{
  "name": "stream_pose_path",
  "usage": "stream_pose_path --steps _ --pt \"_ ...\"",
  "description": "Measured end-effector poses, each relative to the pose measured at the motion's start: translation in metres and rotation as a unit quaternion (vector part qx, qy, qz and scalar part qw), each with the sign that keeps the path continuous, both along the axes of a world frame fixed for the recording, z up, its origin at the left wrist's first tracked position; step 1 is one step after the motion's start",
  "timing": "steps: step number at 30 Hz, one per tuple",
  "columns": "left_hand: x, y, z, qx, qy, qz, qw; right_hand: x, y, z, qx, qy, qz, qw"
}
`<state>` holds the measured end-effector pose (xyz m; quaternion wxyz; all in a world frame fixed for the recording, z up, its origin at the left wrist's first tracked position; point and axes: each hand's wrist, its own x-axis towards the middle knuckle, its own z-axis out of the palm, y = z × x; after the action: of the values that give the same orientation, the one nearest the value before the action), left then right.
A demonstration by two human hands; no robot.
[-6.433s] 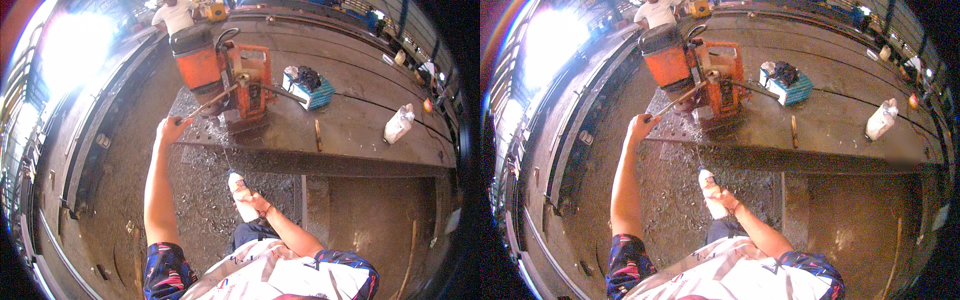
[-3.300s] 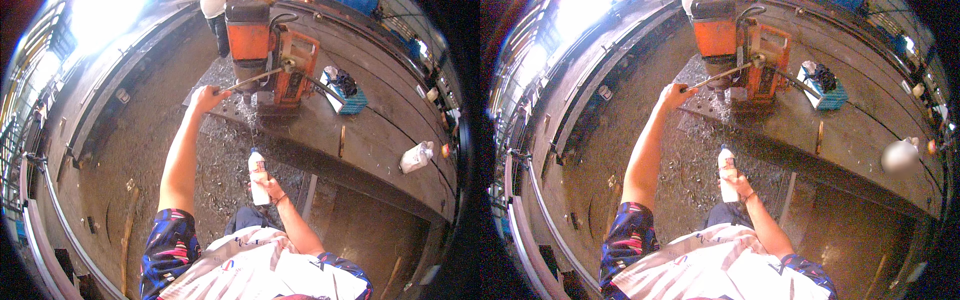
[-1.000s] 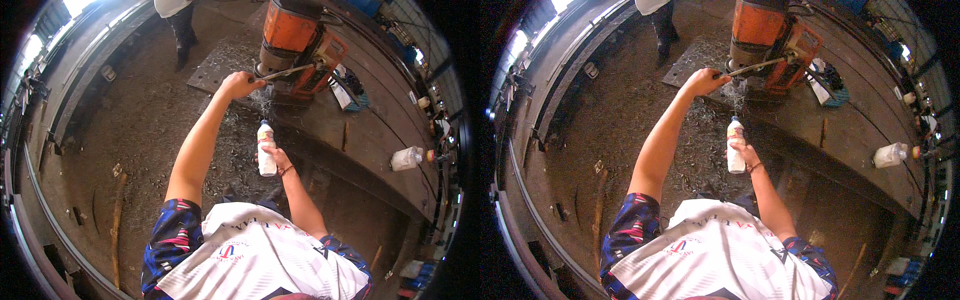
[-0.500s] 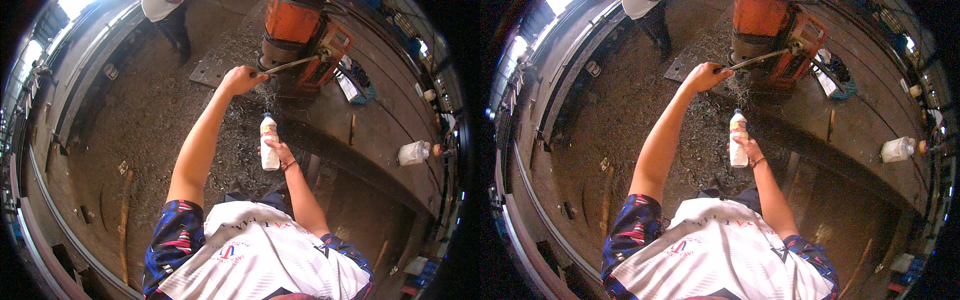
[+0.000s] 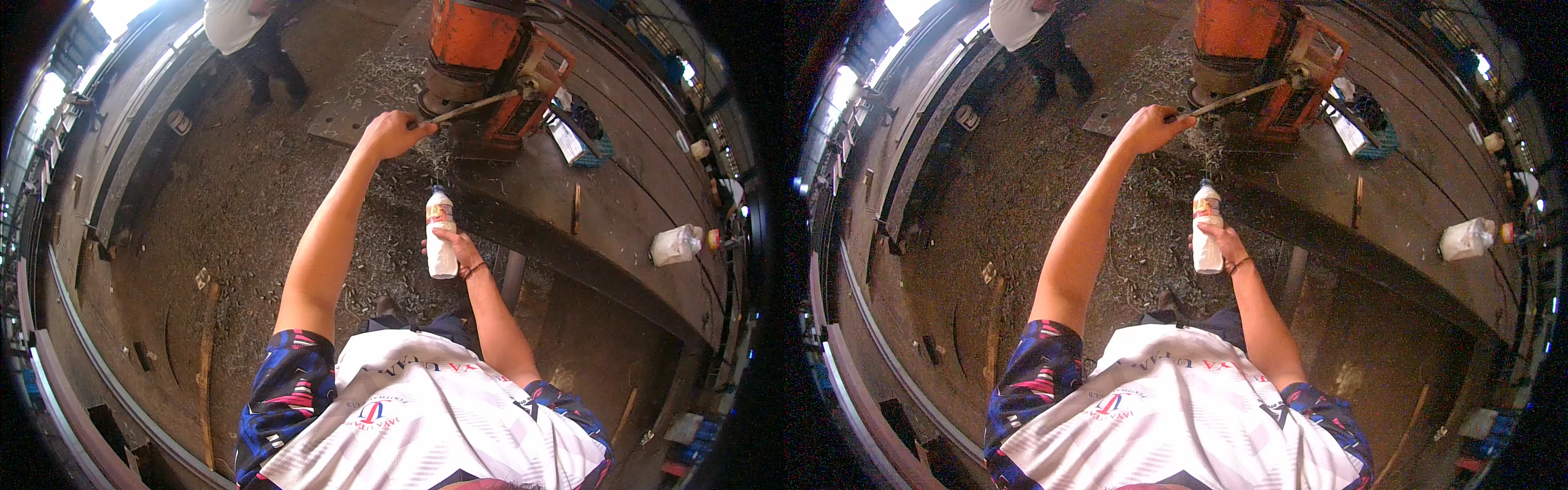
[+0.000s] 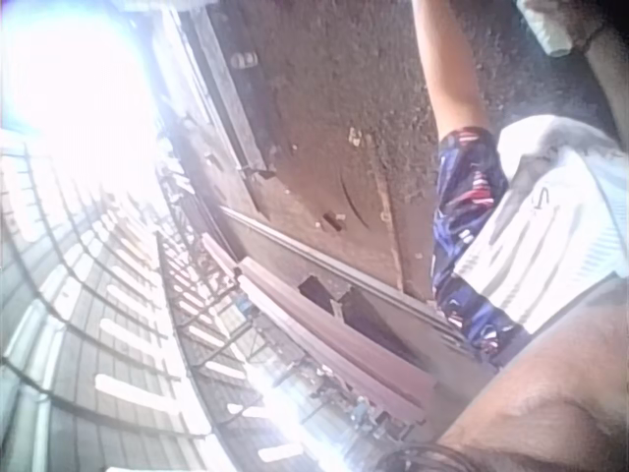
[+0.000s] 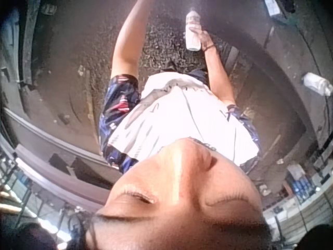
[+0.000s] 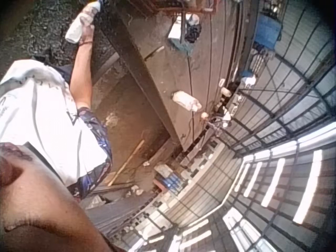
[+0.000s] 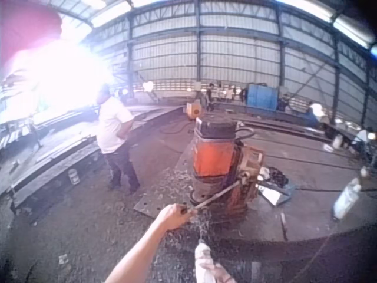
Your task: The person operates a drill press to drill holes into a metal plate. They repeatedly lower the drill, apply a liquid from a bottle to the drilling area, and raise the drill. The process is repeated multiple times throughout the clip.
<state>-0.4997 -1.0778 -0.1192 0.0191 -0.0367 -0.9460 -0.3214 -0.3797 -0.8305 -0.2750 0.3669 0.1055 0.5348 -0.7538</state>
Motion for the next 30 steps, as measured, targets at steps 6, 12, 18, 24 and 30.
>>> stream_pose_path --steps 6,12,18,24,30 --pt "0.003 0.001 0.002 0.003 -0.008 0.001 1.0 -0.003 0.003 -0.01 -0.01 0.0 0.001 1.0" --pt "0.004 0.0 -0.003 0.021 0.021 0.003 1.0 -0.002 0.0 -0.009 -0.011 0.03 -0.017 0.999" --pt "0.001 0.0 -0.01 0.021 0.029 0.005 0.999 -0.002 -0.003 -0.011 0.018 0.071 -0.025 0.997" --pt "-0.001 -0.001 -0.018 0.032 0.032 0.017 0.999 -0.004 -0.002 -0.021 0.021 0.012 -0.003 1.0" --pt "0.0 -0.003 -0.016 0.023 0.038 0.008 0.999 0.002 -0.005 -0.01 0.005 0.025 0.002 1.0"
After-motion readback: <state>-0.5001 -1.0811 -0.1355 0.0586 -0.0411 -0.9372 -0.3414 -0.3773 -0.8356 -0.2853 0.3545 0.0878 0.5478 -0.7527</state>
